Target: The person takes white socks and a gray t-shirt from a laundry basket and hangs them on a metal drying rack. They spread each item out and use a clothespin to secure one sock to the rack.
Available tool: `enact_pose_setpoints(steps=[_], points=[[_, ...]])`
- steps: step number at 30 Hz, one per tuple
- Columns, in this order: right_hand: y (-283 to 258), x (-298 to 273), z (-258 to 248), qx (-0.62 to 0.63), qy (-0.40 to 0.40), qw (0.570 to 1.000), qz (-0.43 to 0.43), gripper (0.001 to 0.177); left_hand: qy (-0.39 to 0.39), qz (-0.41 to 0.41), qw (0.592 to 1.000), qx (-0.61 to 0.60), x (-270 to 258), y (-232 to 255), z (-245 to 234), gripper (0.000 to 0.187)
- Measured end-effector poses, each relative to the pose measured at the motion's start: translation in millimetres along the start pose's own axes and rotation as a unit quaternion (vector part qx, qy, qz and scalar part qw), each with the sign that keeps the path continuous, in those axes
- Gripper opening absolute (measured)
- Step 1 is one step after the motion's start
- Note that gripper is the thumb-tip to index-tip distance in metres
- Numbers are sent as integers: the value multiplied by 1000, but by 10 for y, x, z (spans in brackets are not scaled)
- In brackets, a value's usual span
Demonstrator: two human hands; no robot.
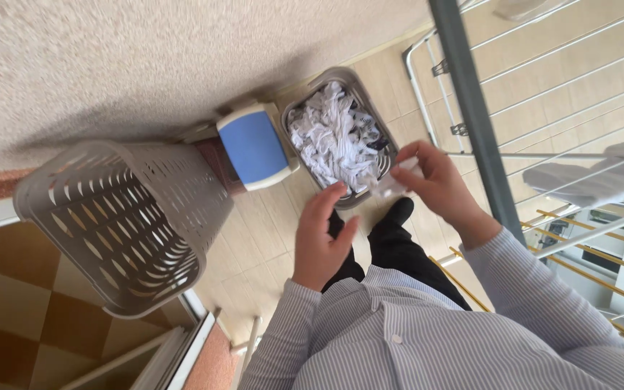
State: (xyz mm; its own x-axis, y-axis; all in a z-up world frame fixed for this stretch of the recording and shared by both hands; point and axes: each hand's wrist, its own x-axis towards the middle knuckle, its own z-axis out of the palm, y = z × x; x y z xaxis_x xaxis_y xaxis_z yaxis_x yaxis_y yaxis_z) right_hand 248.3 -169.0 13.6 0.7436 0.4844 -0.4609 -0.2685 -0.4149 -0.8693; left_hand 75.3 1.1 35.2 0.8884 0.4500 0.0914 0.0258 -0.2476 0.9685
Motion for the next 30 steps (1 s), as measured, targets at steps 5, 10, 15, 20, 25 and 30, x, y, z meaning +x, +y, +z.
enact_pose_setpoints(steps=[5, 10, 15, 20, 25, 30], points=[[-512, -580, -118, 105, -25, 994, -17, 39, -94, 83, 991, -50, 272, 256, 250, 43], [-819, -1006, -441, 142, 7, 988, -55, 51, -195, -16, 969, -150, 413, 618, 290, 18], [-885, -1399, -679, 150, 79, 980, -102, 11, -246, -36, 947, -201, 532, 1085, 338, 12], [-999, -1745, -759, 165, 138, 964, -158, 10, -224, 98, 962, -122, 621, 1473, 578, 16], [-1002, -1998, -833, 126, 187, 954, -198, 10, -221, 61, 962, -147, 520, 1925, 870, 23], [-892, -2161, -1019, 120, 143, 953, -240, 19, -343, -43, 910, -229, 421, 2190, 1173, 22]])
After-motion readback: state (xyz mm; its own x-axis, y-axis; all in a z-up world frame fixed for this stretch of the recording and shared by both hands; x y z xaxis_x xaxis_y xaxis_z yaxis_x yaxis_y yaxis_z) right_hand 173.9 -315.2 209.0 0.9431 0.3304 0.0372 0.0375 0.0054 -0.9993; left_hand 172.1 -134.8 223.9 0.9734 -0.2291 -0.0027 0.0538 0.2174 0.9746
